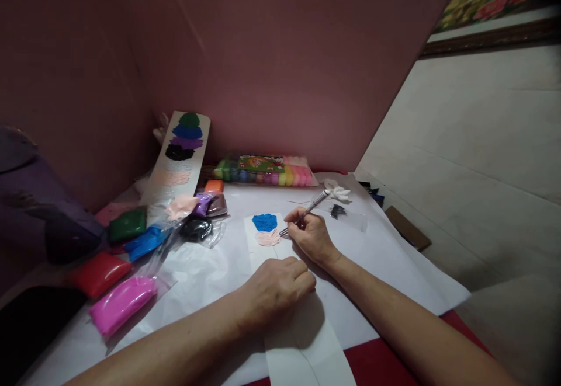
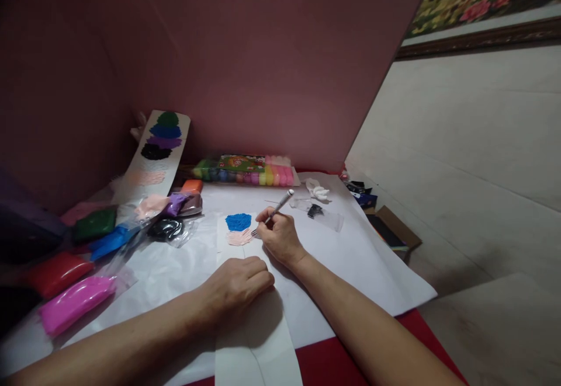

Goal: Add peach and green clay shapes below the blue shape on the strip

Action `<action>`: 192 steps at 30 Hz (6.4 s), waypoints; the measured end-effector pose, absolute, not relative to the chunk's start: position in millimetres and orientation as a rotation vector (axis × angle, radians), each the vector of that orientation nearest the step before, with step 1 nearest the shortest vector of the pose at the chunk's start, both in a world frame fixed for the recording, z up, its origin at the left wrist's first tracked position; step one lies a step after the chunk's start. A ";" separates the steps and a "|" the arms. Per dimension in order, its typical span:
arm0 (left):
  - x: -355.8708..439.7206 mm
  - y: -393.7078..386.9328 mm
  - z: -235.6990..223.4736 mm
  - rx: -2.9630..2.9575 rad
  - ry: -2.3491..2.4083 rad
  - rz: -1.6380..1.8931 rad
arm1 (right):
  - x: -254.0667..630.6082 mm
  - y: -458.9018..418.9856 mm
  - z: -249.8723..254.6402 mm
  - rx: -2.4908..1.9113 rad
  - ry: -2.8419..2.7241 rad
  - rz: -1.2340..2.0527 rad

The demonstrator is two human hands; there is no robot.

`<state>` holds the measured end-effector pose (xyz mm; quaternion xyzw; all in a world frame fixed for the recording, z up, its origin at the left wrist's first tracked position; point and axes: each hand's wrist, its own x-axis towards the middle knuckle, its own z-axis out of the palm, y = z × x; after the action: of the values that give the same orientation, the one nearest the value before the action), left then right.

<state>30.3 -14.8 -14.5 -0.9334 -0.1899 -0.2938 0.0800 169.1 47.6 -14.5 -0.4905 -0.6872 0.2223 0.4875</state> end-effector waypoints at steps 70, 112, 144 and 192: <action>27.0 -13.7 -12.4 -2.855 -0.598 -0.832 | 166.5 45.2 -11.4 -1.221 -1.672 0.543; 27.4 -13.3 -11.6 -2.811 -0.547 -0.933 | 168.0 45.1 -12.4 -1.184 -1.658 0.605; 27.7 -12.6 -11.6 -2.853 -0.539 -0.893 | 165.0 37.7 -9.6 -1.090 -1.808 0.769; 27.5 -13.8 -8.2 -2.807 -0.535 -0.940 | 166.6 40.6 -11.0 -1.179 -1.675 0.563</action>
<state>27.5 -13.8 -8.2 -0.9310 -0.1773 -0.3119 0.0666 166.6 40.6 -11.0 -0.4849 -0.6888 0.2314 0.4867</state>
